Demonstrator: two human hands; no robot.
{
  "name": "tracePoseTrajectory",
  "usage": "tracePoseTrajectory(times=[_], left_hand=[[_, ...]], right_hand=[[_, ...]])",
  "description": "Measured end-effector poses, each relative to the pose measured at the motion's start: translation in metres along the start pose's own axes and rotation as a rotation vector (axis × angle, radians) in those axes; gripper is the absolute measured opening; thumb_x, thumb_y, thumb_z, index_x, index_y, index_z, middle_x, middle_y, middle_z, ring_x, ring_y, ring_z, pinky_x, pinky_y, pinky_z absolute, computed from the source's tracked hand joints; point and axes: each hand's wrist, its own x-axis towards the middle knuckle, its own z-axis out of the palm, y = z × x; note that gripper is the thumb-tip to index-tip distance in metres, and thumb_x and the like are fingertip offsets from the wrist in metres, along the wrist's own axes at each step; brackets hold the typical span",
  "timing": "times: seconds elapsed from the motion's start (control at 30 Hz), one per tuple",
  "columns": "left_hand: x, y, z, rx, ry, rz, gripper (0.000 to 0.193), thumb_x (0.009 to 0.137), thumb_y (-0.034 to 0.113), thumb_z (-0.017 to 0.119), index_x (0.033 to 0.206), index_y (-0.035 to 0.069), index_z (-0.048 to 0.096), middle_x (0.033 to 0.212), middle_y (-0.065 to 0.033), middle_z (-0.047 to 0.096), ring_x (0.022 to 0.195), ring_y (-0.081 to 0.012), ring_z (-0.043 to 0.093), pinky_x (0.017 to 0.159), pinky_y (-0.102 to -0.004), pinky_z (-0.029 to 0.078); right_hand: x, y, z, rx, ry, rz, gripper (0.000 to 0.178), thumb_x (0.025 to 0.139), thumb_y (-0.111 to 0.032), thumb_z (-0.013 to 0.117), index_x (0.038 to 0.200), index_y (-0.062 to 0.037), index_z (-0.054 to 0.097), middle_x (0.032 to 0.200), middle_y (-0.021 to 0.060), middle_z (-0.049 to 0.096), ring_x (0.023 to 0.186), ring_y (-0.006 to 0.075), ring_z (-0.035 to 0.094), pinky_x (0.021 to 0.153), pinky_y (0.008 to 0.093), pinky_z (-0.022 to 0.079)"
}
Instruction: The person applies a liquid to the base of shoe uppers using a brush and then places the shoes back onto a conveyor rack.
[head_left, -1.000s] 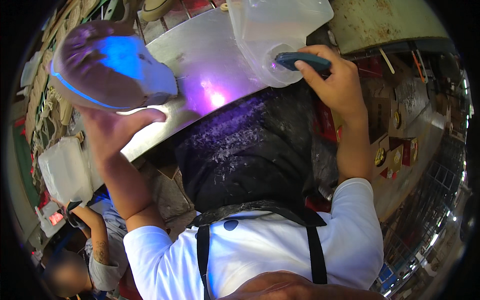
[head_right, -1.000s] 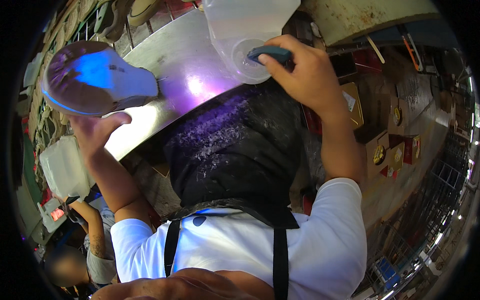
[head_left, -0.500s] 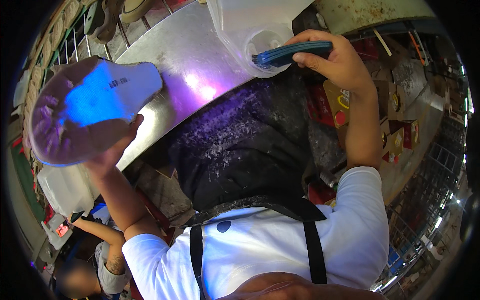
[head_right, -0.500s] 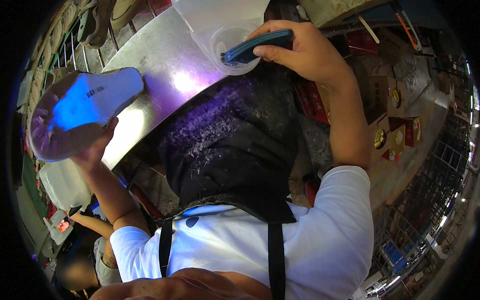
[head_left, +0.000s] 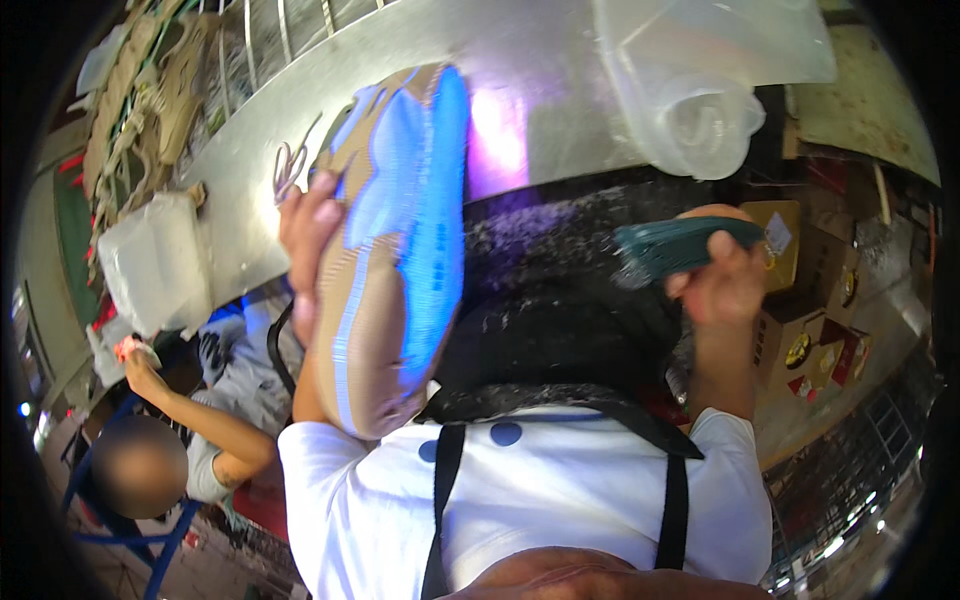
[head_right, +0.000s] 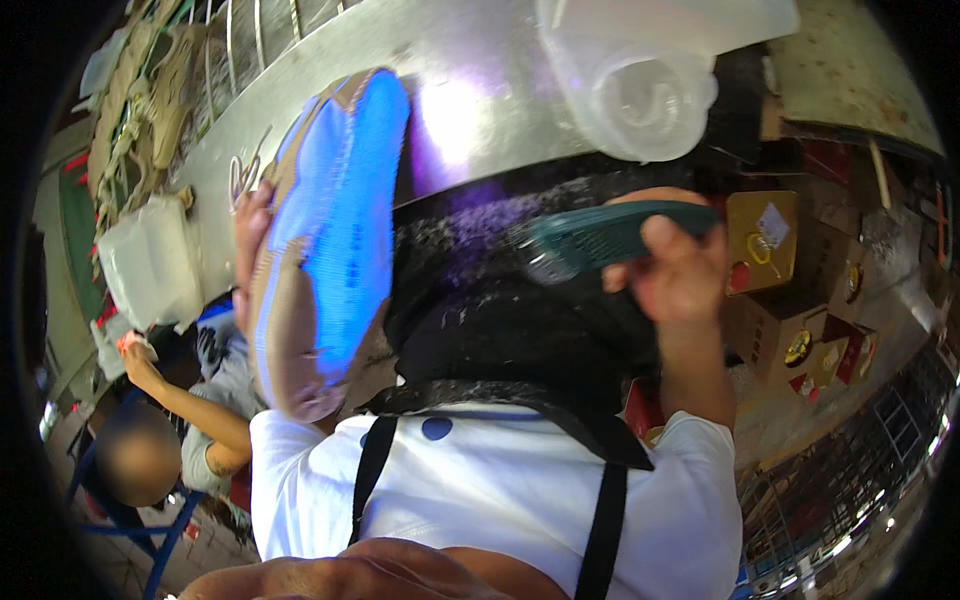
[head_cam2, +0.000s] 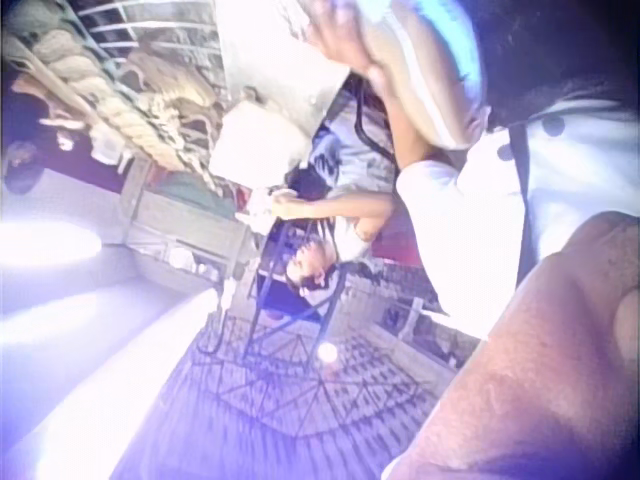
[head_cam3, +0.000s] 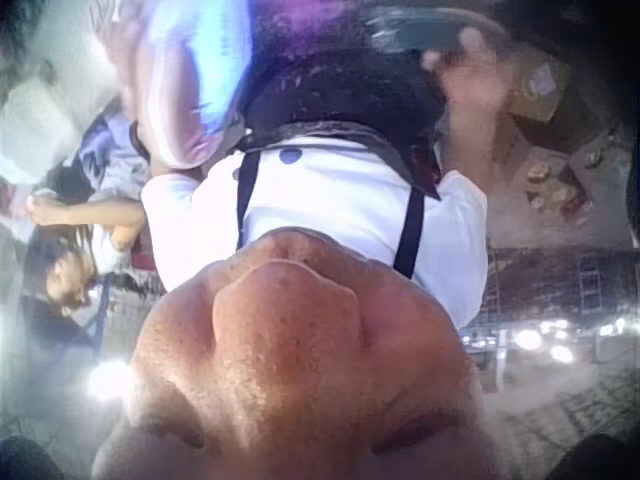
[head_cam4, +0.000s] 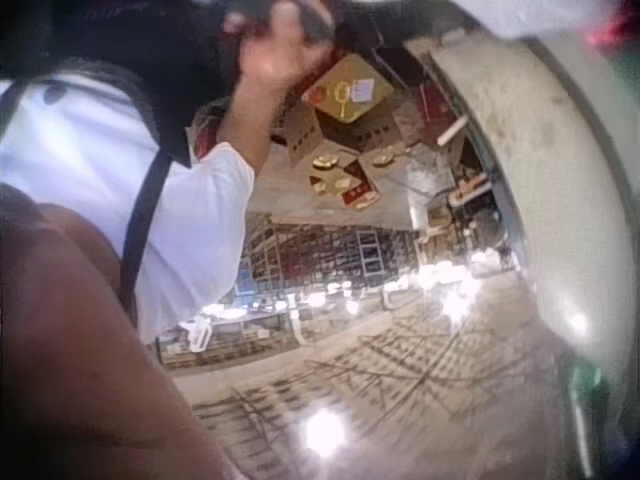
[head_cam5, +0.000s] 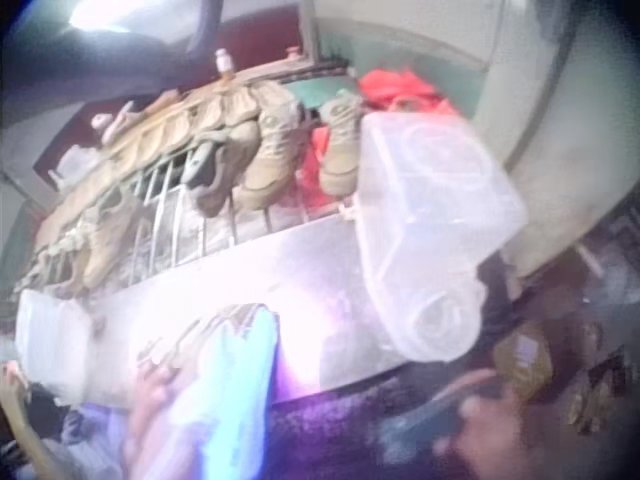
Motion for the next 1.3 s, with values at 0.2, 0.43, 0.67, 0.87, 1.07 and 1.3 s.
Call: tracePoseTrajectory(times=[0.2, 0.43, 0.67, 0.87, 1.07, 1.3], left_hand=[[-0.017, 0.021, 0.027, -0.027, 0.045, 0.190, 0.065, 0.104, 0.047, 0.013, 0.141, 0.005, 0.047, 0.146, -0.0258, 0.049, 0.141, -0.0397, 0.040, 0.124, -0.0553, 0.013], [-0.015, 0.021, 0.031, 0.150, 0.096, 0.322, 0.050, 0.104, 0.041, 0.038, 0.148, 0.022, 0.025, 0.135, -0.0197, 0.052, 0.122, -0.0423, 0.056, 0.108, -0.0649, 0.032], [-0.016, 0.008, 0.045, 0.082, 0.212, 0.427, 0.049, 0.103, 0.041, 0.034, 0.147, 0.019, 0.030, 0.136, -0.0208, 0.052, 0.124, -0.0416, 0.054, 0.111, -0.0638, 0.028], [-0.015, 0.009, 0.044, 0.095, 0.215, 0.457, 0.050, 0.103, 0.041, 0.036, 0.148, 0.020, 0.030, 0.135, -0.0197, 0.052, 0.123, -0.0415, 0.054, 0.111, -0.0644, 0.028], [-0.017, 0.013, 0.039, 0.085, 0.191, 0.440, 0.051, 0.103, 0.041, 0.037, 0.149, 0.021, 0.029, 0.134, -0.0186, 0.052, 0.122, -0.0414, 0.054, 0.111, -0.0650, 0.027], [-0.003, 0.008, 0.063, -0.004, 0.365, 0.561, 0.053, 0.108, 0.045, 0.024, 0.141, 0.006, 0.041, 0.125, -0.0295, 0.056, 0.126, -0.0405, 0.052, 0.116, -0.0650, 0.027]], right_hand=[[0.055, 0.097, 0.074, 0.404, -0.115, 0.010, 0.036, 0.104, -0.021, 0.056, 0.126, 0.0071, 0.061, 0.107, 0.0209, 0.072, 0.094, 0.0285, 0.073, 0.089, 0.0413, 0.060], [0.016, 0.085, 0.073, -0.338, -0.407, -0.260, 0.042, 0.097, -0.013, 0.064, 0.131, 0.0099, 0.056, 0.120, 0.0318, 0.066, 0.099, 0.0353, 0.072, 0.087, 0.0413, 0.059], [0.032, 0.055, 0.070, -0.281, -0.508, -0.241, 0.040, 0.090, -0.008, 0.070, 0.124, 0.0119, 0.061, 0.096, 0.0236, 0.073, 0.075, 0.0243, 0.072, 0.068, 0.0350, 0.059], [0.067, 0.089, 0.059, -0.535, -0.422, -0.707, 0.033, 0.092, -0.003, 0.070, 0.122, 0.0085, 0.062, 0.105, 0.0230, 0.071, 0.084, 0.0262, 0.070, 0.074, 0.0356, 0.057], [0.047, 0.073, 0.052, -0.475, -0.651, -0.539, 0.033, 0.089, -0.010, 0.074, 0.117, 0.0052, 0.065, 0.109, 0.0272, 0.071, 0.082, 0.0285, 0.072, 0.074, 0.0367, 0.058], [0.074, 0.080, 0.050, -0.513, -0.518, -0.577, 0.031, 0.092, 0.000, 0.067, 0.121, 0.0105, 0.063, 0.114, 0.0285, 0.068, 0.078, 0.0193, 0.069, 0.070, 0.0293, 0.058]])
